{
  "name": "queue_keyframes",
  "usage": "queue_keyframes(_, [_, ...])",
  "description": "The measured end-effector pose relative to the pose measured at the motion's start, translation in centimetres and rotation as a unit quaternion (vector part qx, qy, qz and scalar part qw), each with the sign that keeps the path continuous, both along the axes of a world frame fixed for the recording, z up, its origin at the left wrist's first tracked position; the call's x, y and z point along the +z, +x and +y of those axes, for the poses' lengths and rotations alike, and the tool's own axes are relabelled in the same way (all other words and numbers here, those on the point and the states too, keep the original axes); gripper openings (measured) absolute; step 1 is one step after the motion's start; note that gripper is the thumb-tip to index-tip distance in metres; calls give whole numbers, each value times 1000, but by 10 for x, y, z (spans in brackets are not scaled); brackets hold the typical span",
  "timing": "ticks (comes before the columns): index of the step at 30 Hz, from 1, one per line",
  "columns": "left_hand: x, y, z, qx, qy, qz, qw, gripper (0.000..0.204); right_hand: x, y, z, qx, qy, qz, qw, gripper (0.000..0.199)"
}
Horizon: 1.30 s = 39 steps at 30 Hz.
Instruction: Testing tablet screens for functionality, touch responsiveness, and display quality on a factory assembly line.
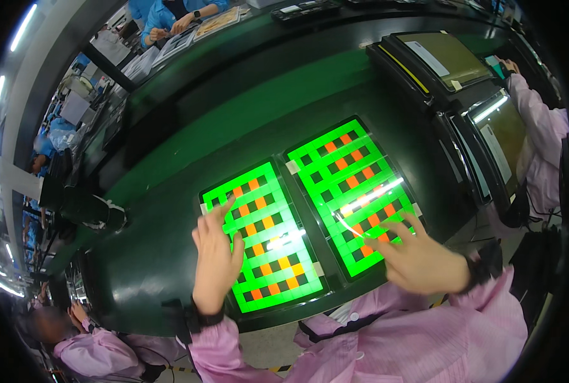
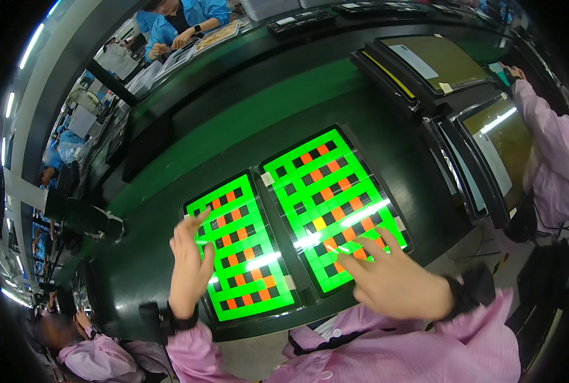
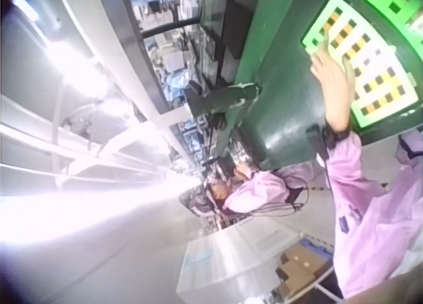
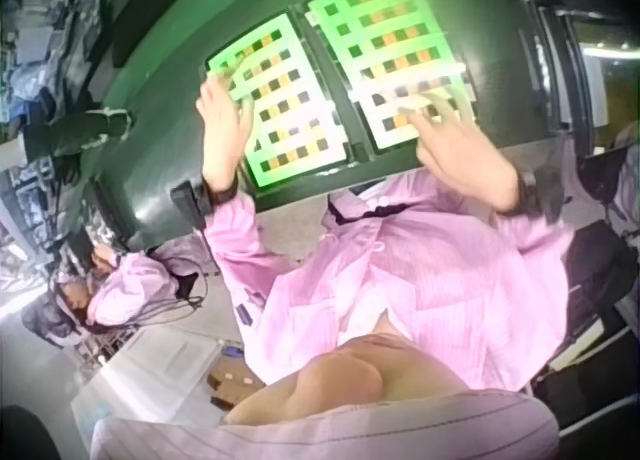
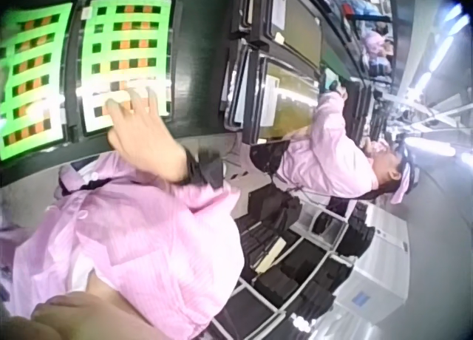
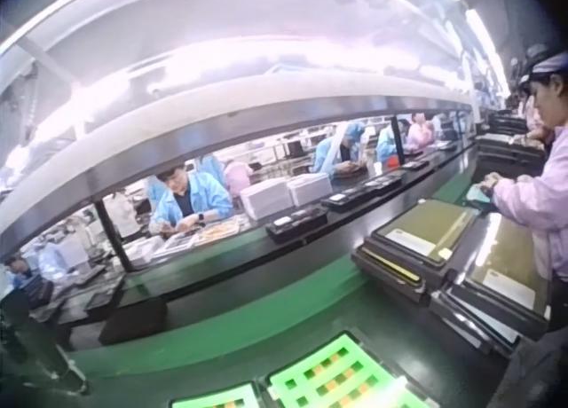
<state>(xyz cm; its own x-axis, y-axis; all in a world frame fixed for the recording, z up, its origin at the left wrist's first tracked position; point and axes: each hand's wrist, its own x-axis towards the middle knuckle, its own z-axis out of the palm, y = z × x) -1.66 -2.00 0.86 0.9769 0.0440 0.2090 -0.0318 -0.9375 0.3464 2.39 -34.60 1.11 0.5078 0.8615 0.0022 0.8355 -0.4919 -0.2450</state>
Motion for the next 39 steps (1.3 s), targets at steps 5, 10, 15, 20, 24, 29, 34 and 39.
queue_keyframes(5, [-14,25,4,-10,27,34,999,49,7,-2,-6,-33,42,25,998,47])
queue_keyframes(10, [13,-63,-47,-65,82,211,972,62,-10,91,30,-98,142,-64,983,43])
queue_keyframes(15, [53,-116,-75,-48,-21,302,952,63,-28,141,61,-56,184,-76,978,41])
queue_keyframes(20, [16,-28,-37,-35,-9,74,997,56,-19,76,17,-52,58,-57,995,45])
queue_keyframes(24, [-3,43,-17,-34,20,7,999,52,7,-3,-25,-34,13,-8,999,49])
queue_keyframes(29, [-5,28,-27,-47,70,106,991,53,0,14,-25,-66,81,17,994,50])
queue_keyframes(34, [22,-75,-70,-86,70,260,959,60,-32,117,22,-102,217,-81,968,43])
queue_keyframes(39, [48,-101,-84,-74,-51,289,953,57,-36,144,31,-125,178,-65,974,44])
